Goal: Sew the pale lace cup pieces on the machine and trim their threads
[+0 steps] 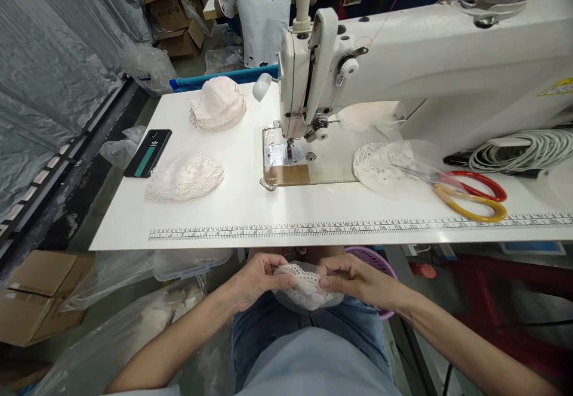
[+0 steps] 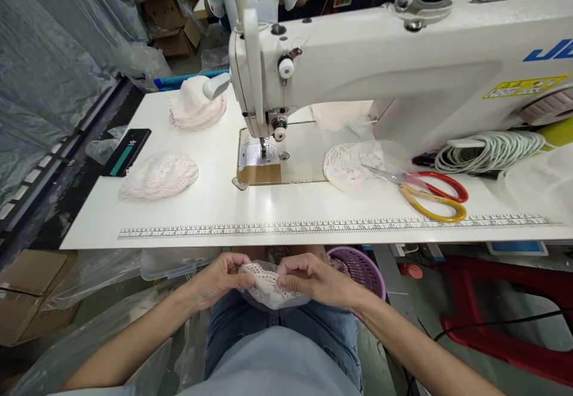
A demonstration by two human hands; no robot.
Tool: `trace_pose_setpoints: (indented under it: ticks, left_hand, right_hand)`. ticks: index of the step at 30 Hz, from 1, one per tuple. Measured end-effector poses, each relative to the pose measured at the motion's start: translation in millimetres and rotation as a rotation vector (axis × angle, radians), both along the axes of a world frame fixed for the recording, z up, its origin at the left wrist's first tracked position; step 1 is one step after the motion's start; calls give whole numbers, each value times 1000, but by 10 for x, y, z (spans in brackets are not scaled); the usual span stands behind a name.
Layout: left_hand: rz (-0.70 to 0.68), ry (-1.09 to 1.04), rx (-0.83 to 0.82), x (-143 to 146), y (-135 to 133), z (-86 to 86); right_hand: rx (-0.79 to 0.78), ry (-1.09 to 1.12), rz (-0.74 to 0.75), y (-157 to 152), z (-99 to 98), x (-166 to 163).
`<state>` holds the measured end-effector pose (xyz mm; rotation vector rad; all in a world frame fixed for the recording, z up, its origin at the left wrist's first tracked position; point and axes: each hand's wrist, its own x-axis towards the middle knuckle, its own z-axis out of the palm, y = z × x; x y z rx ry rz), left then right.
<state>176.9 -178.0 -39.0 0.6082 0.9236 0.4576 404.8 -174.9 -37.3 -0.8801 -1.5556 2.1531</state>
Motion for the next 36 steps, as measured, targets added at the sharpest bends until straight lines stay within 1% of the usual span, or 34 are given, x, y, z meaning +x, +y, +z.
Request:
trace_pose_setpoints:
  ticks: [6,11,13,16,19,23,26,30,34,36]
  left_hand:
    - [-33,-46,-21,14,13,-7]
    - [-26,-3,-41,52,9,0]
    - [-22,25,-49,74,22,21]
    - [-34,50,-49,89,51,61]
    - [-61,65,-22,81,67,86]
    - [-119,90,35,76,53,79]
    - [-147,125,95,90,36,72]
    - [-164,165,138,81,24,95]
    - [-182,130,104,29,5,91]
    - [-191,171,116,10,-9,72]
  right_hand:
    - [-44,78,16,-26,-54,13]
    - [-83,98,3,-50,-98,41]
    - [-71,68,1,-56,-109,36]
    - [-2,-1,-26,-51,-116,18]
    - [31,-35,-35,-39,-117,10]
    - [16,-48,0,-56,-135,9]
    - [18,-87,-8,-92,-157,-5]
    - [-46,-63,-47,-125,-163,-20]
    - [-111,-19,-66,-138,-172,-1]
    - [-115,-21,-66,-144,-189,10]
